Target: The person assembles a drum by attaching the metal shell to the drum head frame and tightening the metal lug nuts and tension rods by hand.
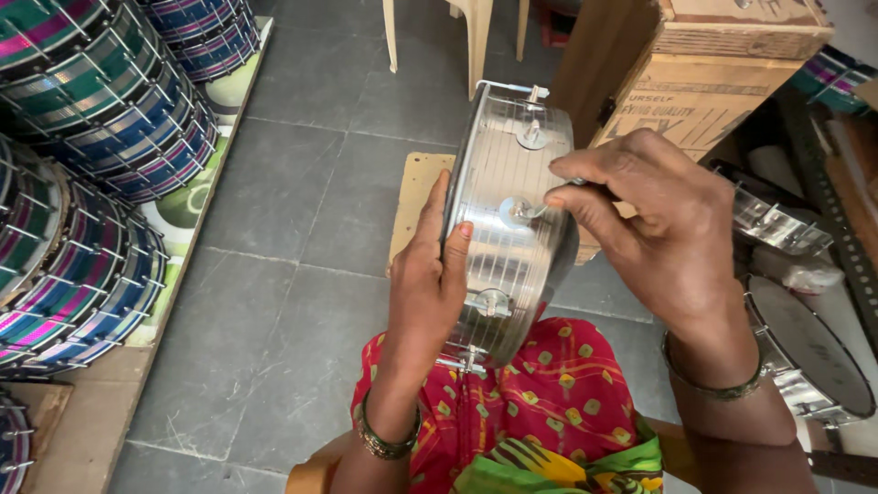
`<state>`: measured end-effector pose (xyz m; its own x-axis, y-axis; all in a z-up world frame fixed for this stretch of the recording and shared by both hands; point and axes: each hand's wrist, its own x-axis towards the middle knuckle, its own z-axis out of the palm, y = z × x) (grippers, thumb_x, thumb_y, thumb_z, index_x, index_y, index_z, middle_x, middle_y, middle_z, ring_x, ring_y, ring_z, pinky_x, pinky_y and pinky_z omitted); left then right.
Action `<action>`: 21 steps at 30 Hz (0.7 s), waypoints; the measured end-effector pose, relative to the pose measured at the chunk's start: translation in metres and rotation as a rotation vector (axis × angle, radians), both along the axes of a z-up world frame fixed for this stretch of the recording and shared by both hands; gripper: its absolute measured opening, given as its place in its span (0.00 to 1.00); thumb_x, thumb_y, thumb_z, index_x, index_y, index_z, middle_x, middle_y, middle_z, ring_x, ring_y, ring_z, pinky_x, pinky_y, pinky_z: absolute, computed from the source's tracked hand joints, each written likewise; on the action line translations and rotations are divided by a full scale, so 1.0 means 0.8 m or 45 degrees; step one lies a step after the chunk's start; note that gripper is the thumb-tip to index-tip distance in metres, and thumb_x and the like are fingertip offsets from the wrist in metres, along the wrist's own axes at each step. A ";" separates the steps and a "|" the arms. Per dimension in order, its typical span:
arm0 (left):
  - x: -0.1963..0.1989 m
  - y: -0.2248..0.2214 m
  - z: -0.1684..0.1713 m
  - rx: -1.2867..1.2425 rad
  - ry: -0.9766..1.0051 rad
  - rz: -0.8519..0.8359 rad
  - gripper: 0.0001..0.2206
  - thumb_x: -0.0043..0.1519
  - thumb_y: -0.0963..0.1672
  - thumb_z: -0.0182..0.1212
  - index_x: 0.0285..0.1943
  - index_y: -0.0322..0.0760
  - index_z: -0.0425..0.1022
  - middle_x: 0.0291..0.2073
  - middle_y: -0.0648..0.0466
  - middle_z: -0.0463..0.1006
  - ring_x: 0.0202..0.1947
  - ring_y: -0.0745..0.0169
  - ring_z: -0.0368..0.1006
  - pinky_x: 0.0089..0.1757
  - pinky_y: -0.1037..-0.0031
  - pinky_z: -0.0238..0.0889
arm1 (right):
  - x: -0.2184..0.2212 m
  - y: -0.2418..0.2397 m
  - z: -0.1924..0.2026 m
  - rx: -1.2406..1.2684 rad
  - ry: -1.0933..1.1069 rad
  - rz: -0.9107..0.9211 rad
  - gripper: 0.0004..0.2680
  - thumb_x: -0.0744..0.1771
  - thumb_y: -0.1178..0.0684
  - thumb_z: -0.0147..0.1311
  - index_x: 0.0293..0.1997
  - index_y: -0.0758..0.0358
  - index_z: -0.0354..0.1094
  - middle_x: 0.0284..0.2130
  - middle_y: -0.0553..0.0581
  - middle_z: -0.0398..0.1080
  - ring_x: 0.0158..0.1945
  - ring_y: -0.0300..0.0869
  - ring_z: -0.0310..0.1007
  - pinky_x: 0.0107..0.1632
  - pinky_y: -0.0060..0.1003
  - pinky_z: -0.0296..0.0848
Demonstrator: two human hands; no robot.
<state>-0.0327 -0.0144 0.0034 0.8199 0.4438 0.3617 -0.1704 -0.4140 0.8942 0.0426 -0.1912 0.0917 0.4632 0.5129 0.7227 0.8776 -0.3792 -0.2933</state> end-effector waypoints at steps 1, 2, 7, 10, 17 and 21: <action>-0.001 0.000 0.003 -0.030 0.061 -0.006 0.25 0.69 0.46 0.51 0.76 0.40 0.59 0.46 0.37 0.82 0.36 0.47 0.81 0.40 0.64 0.72 | -0.001 0.004 0.001 -0.014 -0.020 -0.005 0.09 0.66 0.59 0.69 0.49 0.65 0.77 0.39 0.57 0.75 0.40 0.42 0.77 0.42 0.34 0.74; -0.002 0.000 0.005 -0.061 0.122 -0.013 0.25 0.68 0.47 0.51 0.76 0.41 0.58 0.44 0.37 0.82 0.32 0.46 0.80 0.38 0.64 0.72 | -0.003 0.008 0.002 -0.025 -0.004 -0.009 0.10 0.65 0.58 0.69 0.49 0.65 0.77 0.38 0.57 0.75 0.39 0.42 0.76 0.41 0.34 0.73; -0.002 0.000 -0.002 0.027 0.057 -0.005 0.25 0.72 0.47 0.51 0.79 0.42 0.58 0.45 0.35 0.80 0.38 0.44 0.79 0.40 0.63 0.71 | -0.008 0.021 0.004 -0.023 0.026 0.045 0.09 0.66 0.58 0.69 0.48 0.65 0.76 0.39 0.57 0.74 0.39 0.43 0.76 0.40 0.34 0.73; -0.002 0.001 -0.008 0.072 -0.057 -0.024 0.24 0.72 0.48 0.50 0.77 0.40 0.58 0.48 0.36 0.81 0.39 0.46 0.81 0.40 0.63 0.72 | -0.004 0.024 0.000 0.005 0.041 0.087 0.09 0.66 0.58 0.68 0.49 0.65 0.76 0.41 0.57 0.75 0.41 0.42 0.77 0.43 0.33 0.74; 0.001 0.006 -0.012 0.169 -0.148 0.017 0.23 0.75 0.48 0.49 0.79 0.40 0.58 0.54 0.35 0.80 0.49 0.39 0.79 0.45 0.61 0.72 | 0.016 -0.004 -0.022 0.175 0.306 0.068 0.06 0.68 0.59 0.65 0.48 0.65 0.76 0.37 0.52 0.75 0.38 0.35 0.73 0.39 0.29 0.70; 0.005 0.008 -0.011 0.046 0.141 0.007 0.26 0.70 0.49 0.50 0.77 0.44 0.57 0.40 0.38 0.82 0.34 0.47 0.81 0.37 0.62 0.71 | 0.024 -0.032 -0.055 0.300 0.411 0.016 0.05 0.68 0.57 0.64 0.45 0.65 0.74 0.38 0.53 0.75 0.39 0.35 0.73 0.41 0.28 0.71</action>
<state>-0.0287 -0.0077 -0.0052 0.8532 0.4368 0.2851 -0.0693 -0.4468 0.8919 0.0622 -0.2166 0.0476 0.6805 0.3576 0.6396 0.7302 -0.2583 -0.6325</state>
